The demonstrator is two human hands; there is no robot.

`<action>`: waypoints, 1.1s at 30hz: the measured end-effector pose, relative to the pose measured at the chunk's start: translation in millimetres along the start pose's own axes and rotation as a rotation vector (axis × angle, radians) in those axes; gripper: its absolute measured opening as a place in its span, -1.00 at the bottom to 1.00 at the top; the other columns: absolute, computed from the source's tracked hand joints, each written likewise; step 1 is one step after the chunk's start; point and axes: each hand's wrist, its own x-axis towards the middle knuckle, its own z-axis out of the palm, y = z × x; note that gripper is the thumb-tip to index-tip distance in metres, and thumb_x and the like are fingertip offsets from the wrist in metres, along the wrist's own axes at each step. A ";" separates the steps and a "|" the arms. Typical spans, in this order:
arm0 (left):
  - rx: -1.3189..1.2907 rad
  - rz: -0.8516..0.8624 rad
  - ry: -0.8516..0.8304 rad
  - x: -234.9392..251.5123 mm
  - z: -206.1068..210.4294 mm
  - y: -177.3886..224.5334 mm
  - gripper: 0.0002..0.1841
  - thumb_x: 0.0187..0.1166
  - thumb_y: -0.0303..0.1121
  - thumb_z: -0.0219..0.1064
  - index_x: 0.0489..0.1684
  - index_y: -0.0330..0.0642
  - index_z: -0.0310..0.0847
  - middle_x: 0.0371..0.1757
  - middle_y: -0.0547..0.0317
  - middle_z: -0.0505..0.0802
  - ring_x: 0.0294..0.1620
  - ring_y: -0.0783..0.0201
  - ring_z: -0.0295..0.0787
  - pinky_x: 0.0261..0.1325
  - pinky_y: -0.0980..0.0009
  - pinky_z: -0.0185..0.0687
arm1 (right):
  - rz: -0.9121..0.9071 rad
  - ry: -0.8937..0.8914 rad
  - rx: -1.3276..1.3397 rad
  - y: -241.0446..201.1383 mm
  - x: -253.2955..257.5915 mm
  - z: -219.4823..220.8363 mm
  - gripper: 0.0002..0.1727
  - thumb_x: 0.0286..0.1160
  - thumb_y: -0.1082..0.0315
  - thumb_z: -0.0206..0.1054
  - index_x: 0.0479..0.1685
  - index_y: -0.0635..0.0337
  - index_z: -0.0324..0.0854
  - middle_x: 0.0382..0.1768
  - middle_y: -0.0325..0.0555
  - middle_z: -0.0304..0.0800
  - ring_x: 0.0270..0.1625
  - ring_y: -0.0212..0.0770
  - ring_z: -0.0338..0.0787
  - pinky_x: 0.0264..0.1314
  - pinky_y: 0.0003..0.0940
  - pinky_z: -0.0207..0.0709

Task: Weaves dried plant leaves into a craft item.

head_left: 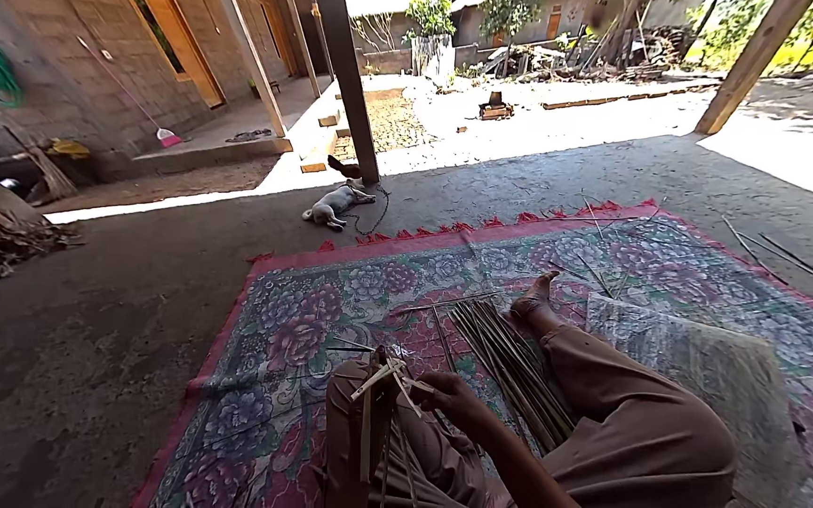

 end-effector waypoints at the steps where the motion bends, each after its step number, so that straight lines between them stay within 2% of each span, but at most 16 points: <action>1: 0.030 -0.034 0.021 -1.5 8.0 12.8 -0.78 0.37 -0.75 0.39 -0.06 -0.46 0.69 -0.14 0.25 0.92 -0.04 0.47 0.85 0.14 0.50 0.77 | 0.003 0.008 0.082 -3.9 -1.3 1.9 -0.70 0.77 0.32 0.09 -0.11 0.30 0.72 -0.31 -0.35 0.75 -0.25 -0.55 0.72 -0.06 -0.54 0.65; 3: 0.104 -0.075 0.048 -3.1 18.6 28.1 -0.78 0.33 -0.79 0.39 -0.08 -0.59 0.65 -0.17 0.18 0.89 -0.06 0.52 0.81 0.11 0.58 0.72 | 0.018 0.014 0.164 -7.3 -3.0 4.8 -0.64 0.80 0.28 0.02 -0.23 0.21 0.71 -0.40 -0.41 0.73 -0.32 -0.55 0.70 -0.16 -0.55 0.63; 4: 0.123 -0.053 0.034 -2.0 13.5 20.9 -0.76 0.30 -0.79 0.41 -0.07 -0.61 0.64 -0.15 0.14 0.90 -0.06 0.49 0.84 0.10 0.56 0.76 | 0.040 0.031 0.181 -8.8 -4.0 5.6 -0.65 0.79 0.30 0.02 -0.21 0.22 0.70 -0.39 -0.38 0.74 -0.32 -0.52 0.72 -0.17 -0.52 0.66; 6: 0.119 -0.029 0.015 -0.2 4.3 9.3 -0.77 0.31 -0.79 0.41 -0.08 -0.61 0.65 -0.14 0.14 0.90 -0.06 0.47 0.85 0.10 0.53 0.78 | 0.075 0.085 0.156 -10.1 -4.5 5.6 -0.74 0.71 0.40 0.06 -0.04 0.31 0.67 -0.33 -0.30 0.75 -0.33 -0.49 0.73 -0.18 -0.51 0.67; 7: 0.126 0.020 0.004 0.3 -0.8 1.6 -0.78 0.32 -0.76 0.41 -0.09 -0.58 0.68 -0.13 0.15 0.90 -0.07 0.48 0.84 0.08 0.55 0.77 | 0.083 0.106 0.123 -8.6 -3.4 3.1 -0.77 0.68 0.45 0.09 0.05 0.35 0.62 -0.26 -0.25 0.74 -0.31 -0.47 0.72 -0.15 -0.48 0.66; 9: 0.074 0.190 -0.041 4.7 -11.1 -18.4 -0.73 0.38 -0.73 0.39 0.03 -0.68 0.62 -0.03 0.04 0.89 0.02 0.42 0.84 0.11 0.52 0.78 | 0.050 0.194 0.113 -5.0 -1.6 -2.6 -0.78 0.65 0.47 0.14 0.10 0.36 0.61 -0.26 -0.21 0.74 -0.30 -0.43 0.72 -0.13 -0.44 0.66; 10: 0.086 0.123 -0.022 2.9 -8.2 -8.4 -0.72 0.41 -0.73 0.37 0.07 -0.63 0.61 -0.01 0.11 0.88 0.04 0.43 0.83 0.17 0.49 0.76 | 0.027 0.233 0.145 -6.7 -2.7 -4.6 -0.79 0.68 0.46 0.15 0.07 0.36 0.63 -0.27 -0.22 0.75 -0.30 -0.43 0.73 -0.12 -0.44 0.68; 11: 0.116 0.064 0.006 1.2 -6.1 -0.2 -0.75 0.38 -0.74 0.38 0.01 -0.55 0.65 -0.05 0.17 0.91 0.00 0.43 0.85 0.16 0.45 0.78 | 0.009 0.247 0.176 -10.0 -4.8 -6.1 -0.79 0.71 0.45 0.15 0.04 0.34 0.66 -0.27 -0.23 0.76 -0.28 -0.43 0.75 -0.09 -0.43 0.70; 12: 0.154 0.051 0.013 0.9 -6.9 0.0 -0.78 0.35 -0.73 0.43 -0.05 -0.52 0.70 -0.08 0.16 0.91 -0.03 0.42 0.86 0.15 0.43 0.79 | -0.010 0.234 0.182 -13.5 -6.3 -7.2 -0.78 0.72 0.43 0.15 0.01 0.34 0.70 -0.26 -0.25 0.78 -0.25 -0.44 0.76 -0.05 -0.44 0.71; 14: 0.225 0.049 -0.009 1.5 -4.0 0.3 -0.77 0.35 -0.71 0.43 -0.03 -0.54 0.72 -0.02 0.12 0.88 -0.02 0.48 0.83 0.15 0.51 0.77 | -0.037 0.152 0.086 -17.7 -6.3 -7.6 -0.76 0.71 0.37 0.19 -0.04 0.32 0.75 -0.25 -0.30 0.80 -0.21 -0.51 0.74 -0.01 -0.51 0.67; 17: 0.240 0.057 -0.062 -0.9 5.6 9.0 -0.78 0.45 -0.69 0.35 0.02 -0.56 0.70 0.04 0.07 0.86 0.07 0.53 0.78 0.26 0.56 0.68 | -0.053 0.038 -0.079 -6.7 -3.6 -1.3 -0.76 0.65 0.30 0.28 -0.13 0.33 0.75 -0.42 -0.37 0.71 -0.36 -0.62 0.59 -0.18 -0.61 0.51; 20: 0.378 0.140 -0.102 -1.2 4.7 9.6 -0.80 0.41 -0.63 0.42 -0.07 -0.57 0.75 0.02 0.02 0.86 0.08 0.57 0.76 0.28 0.63 0.62 | -0.024 0.003 -0.049 -1.2 -1.6 3.3 -0.84 0.61 0.40 0.30 -0.21 0.33 0.71 -0.45 -0.39 0.69 -0.39 -0.64 0.60 -0.21 -0.64 0.51; 24: 0.423 0.197 -0.087 2.0 -3.8 -0.9 -0.81 0.37 -0.59 0.46 -0.15 -0.55 0.78 0.02 -0.04 0.86 0.08 0.54 0.77 0.27 0.63 0.62 | 0.075 -0.014 0.145 -7.2 -3.9 2.3 -0.69 0.74 0.40 0.00 -0.03 0.34 0.68 -0.28 -0.29 0.79 -0.25 -0.48 0.76 -0.07 -0.48 0.69; 27: 0.321 0.181 -0.076 3.6 -6.4 -4.6 -0.88 0.44 -0.65 0.39 -0.16 -0.52 0.76 -0.03 0.08 0.86 0.03 0.54 0.77 0.22 0.61 0.67 | 0.125 -0.040 0.293 -1.8 -2.3 -0.7 -0.57 0.79 0.23 -0.12 -0.14 0.22 0.69 -0.30 -0.24 0.84 -0.26 -0.37 0.83 -0.09 -0.38 0.75; 29: 0.399 0.237 -0.070 4.2 -6.7 -4.2 -0.89 0.40 -0.62 0.41 -0.24 -0.53 0.79 -0.09 0.07 0.87 -0.02 0.60 0.76 0.18 0.68 0.64 | 0.136 -0.067 0.385 -0.4 -1.5 -1.8 -0.65 0.83 0.25 0.01 -0.18 0.19 0.68 -0.33 -0.25 0.83 -0.27 -0.35 0.83 -0.04 -0.33 0.76; 33: 0.408 0.253 -0.097 4.3 -12.2 -11.7 -0.85 0.37 -0.59 0.47 -0.18 -0.50 0.81 0.00 0.02 0.87 0.08 0.54 0.77 0.27 0.63 0.64 | 0.099 -0.109 0.390 2.9 0.0 -2.8 -0.96 0.57 0.49 0.30 -0.14 0.19 0.64 -0.32 -0.28 0.81 -0.25 -0.37 0.81 -0.02 -0.32 0.75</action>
